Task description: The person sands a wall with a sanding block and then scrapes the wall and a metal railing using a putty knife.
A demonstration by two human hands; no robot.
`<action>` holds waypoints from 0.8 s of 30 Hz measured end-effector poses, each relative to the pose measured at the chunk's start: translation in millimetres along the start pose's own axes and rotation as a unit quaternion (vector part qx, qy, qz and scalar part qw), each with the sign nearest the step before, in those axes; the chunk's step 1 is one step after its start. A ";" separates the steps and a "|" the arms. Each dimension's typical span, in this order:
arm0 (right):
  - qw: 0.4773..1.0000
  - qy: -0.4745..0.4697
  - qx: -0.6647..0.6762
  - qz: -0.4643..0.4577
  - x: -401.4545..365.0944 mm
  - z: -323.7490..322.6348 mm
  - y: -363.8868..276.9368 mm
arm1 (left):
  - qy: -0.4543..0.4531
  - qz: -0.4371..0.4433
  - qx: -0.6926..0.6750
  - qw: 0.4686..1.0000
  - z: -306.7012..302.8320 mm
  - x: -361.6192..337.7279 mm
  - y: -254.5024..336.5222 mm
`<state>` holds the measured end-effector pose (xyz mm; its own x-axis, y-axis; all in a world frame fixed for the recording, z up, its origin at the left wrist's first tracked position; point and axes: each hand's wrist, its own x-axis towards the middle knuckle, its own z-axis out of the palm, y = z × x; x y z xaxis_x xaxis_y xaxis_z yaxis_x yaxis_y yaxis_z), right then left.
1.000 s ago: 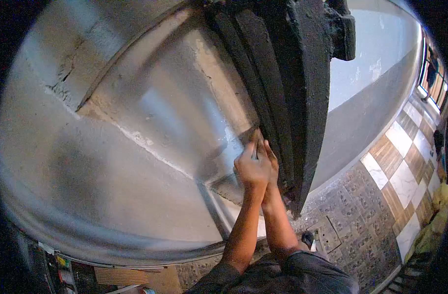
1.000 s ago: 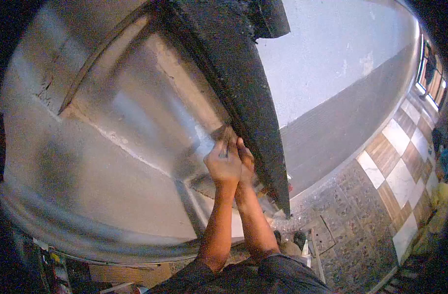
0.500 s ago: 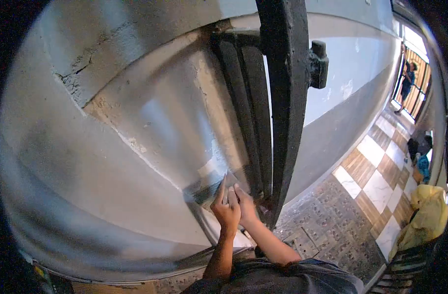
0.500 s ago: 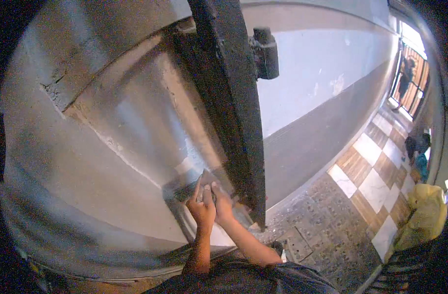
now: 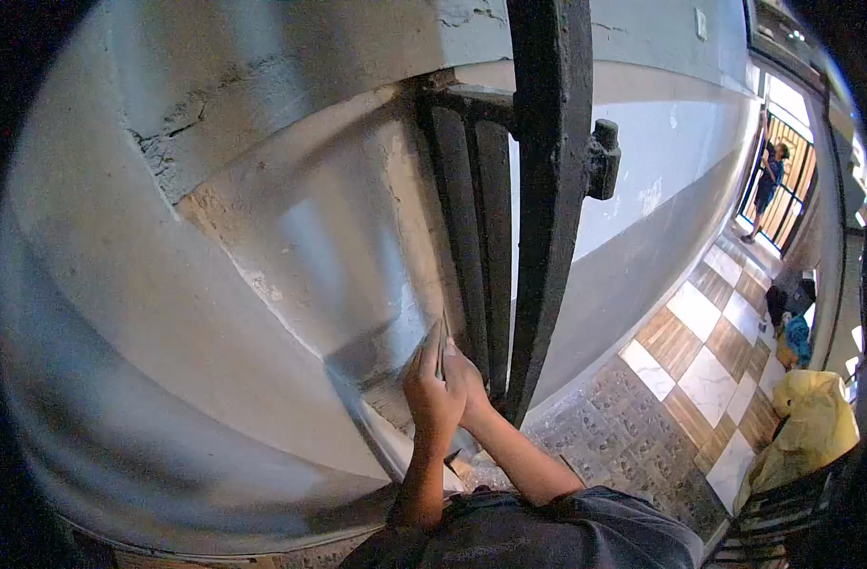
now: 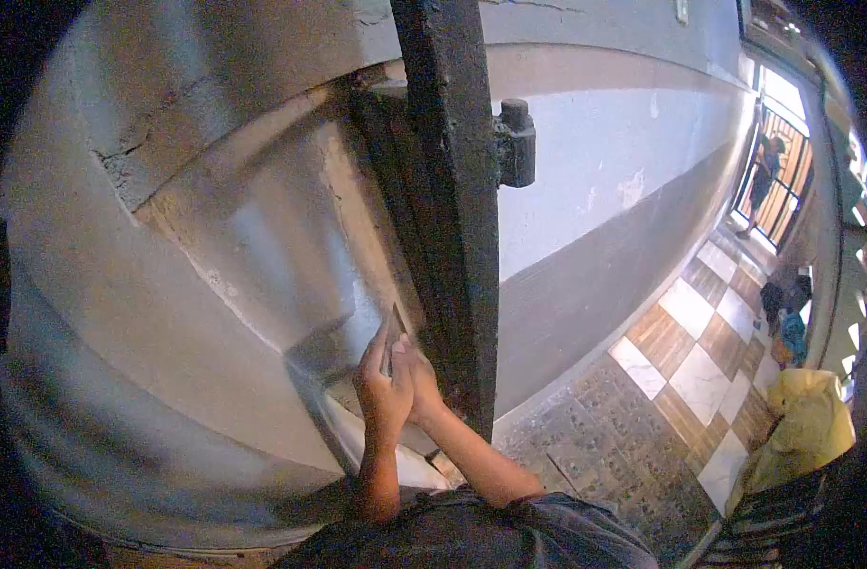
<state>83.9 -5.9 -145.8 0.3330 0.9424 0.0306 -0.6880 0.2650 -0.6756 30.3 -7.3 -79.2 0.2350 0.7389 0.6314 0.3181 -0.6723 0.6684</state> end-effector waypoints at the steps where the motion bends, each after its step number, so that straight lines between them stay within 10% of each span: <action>1: 1.000 -0.001 -0.002 -0.002 1.0 -1.6 1.1 | 0.004 -0.002 0.001 1.000 -3.1 0.9 3.7; 12: 0.971 -0.001 -0.213 -0.110 14.9 -10.9 -11.3 | -0.015 -0.029 -0.034 0.999 3.2 3.8 3.5; 24: 0.994 0.084 -0.074 0.007 11.8 11.1 -30.1 | 0.037 -0.045 -0.078 0.995 10.1 7.0 5.6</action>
<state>101.4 -0.5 -116.9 0.4355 0.8952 -0.0944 -0.5955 0.2078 -0.7760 43.0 -5.5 -75.0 0.1421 0.7949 0.5898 0.1870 -0.6067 0.7726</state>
